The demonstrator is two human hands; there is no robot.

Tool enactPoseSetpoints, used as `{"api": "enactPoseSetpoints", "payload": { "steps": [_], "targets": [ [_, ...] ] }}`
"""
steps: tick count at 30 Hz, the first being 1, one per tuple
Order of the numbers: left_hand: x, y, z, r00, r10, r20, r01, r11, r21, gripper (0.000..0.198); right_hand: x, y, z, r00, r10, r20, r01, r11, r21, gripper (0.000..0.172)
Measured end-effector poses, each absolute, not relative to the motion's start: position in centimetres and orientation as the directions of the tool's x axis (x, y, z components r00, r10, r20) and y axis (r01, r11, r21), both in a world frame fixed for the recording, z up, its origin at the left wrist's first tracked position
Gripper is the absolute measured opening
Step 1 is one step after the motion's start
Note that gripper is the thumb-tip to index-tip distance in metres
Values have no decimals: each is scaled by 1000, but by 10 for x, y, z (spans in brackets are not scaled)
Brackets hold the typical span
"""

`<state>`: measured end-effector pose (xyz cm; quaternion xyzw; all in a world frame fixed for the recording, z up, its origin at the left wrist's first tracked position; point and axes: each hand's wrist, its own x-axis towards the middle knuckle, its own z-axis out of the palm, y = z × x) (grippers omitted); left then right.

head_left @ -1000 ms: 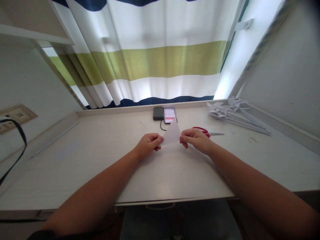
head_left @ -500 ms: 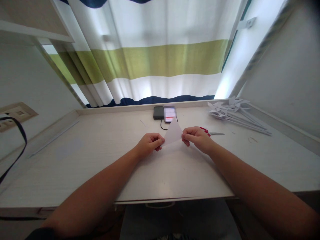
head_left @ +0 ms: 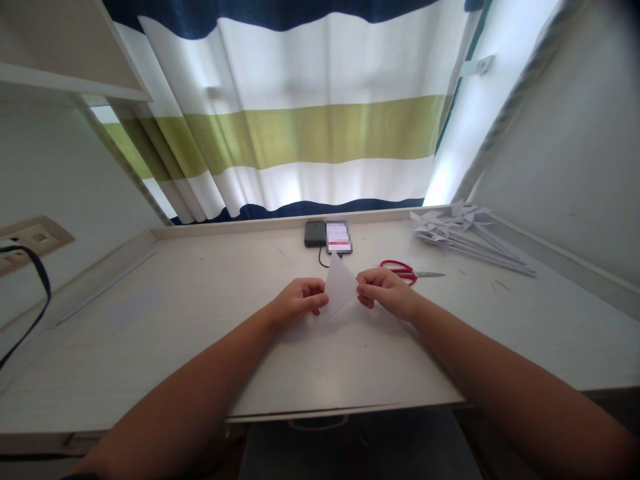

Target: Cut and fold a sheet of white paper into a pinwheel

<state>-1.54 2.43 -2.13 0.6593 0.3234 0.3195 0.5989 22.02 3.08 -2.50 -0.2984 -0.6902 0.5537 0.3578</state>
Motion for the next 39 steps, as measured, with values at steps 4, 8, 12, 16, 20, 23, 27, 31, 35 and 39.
{"api": "enactPoseSetpoints", "payload": {
  "steps": [4, 8, 12, 16, 20, 23, 27, 31, 35, 39],
  "targets": [
    [-8, 16, -20, 620, 784, -33, 68, -12, 998, 34, 212, 27, -27, -643, 755, 124, 29, 186, -982, 27],
    [-9, 15, -18, 622, 779, -79, 130, -3, 991, 22, 214, 28, -26, -628, 767, 131, 27, 189, -982, 26],
    [-14, 21, -18, 621, 777, -97, 158, -3, 987, 21, 219, 32, -25, -577, 804, 147, 20, 193, -981, 26],
    [-16, 24, -19, 606, 787, -113, 178, 4, 984, 28, 221, 34, -26, -535, 830, 156, 5, 187, -982, 26],
    [-16, 24, -19, 607, 785, -122, 183, 12, 983, 27, 221, 35, -28, -523, 836, 164, -20, 181, -983, 27],
    [-17, 24, -18, 614, 779, -127, 182, 17, 983, 25, 220, 36, -30, -518, 838, 174, -38, 180, -983, 27],
    [-17, 25, -19, 644, 750, -150, 181, 41, 983, 25, 221, 38, -34, -522, 835, 173, -40, 178, -983, 27],
    [-18, 23, -20, 671, 725, -155, 164, 59, 985, 31, 223, 39, -34, -556, 817, 151, -2, 181, -984, 30],
    [-17, 20, -19, 674, 729, -119, 128, 43, 991, 38, 222, 34, -33, -616, 781, 106, 88, 201, -976, 33],
    [-13, 17, -18, 661, 743, -106, 127, 29, 991, 32, 217, 31, -28, -569, 817, 90, 239, 269, -933, 33]
  ]
}}
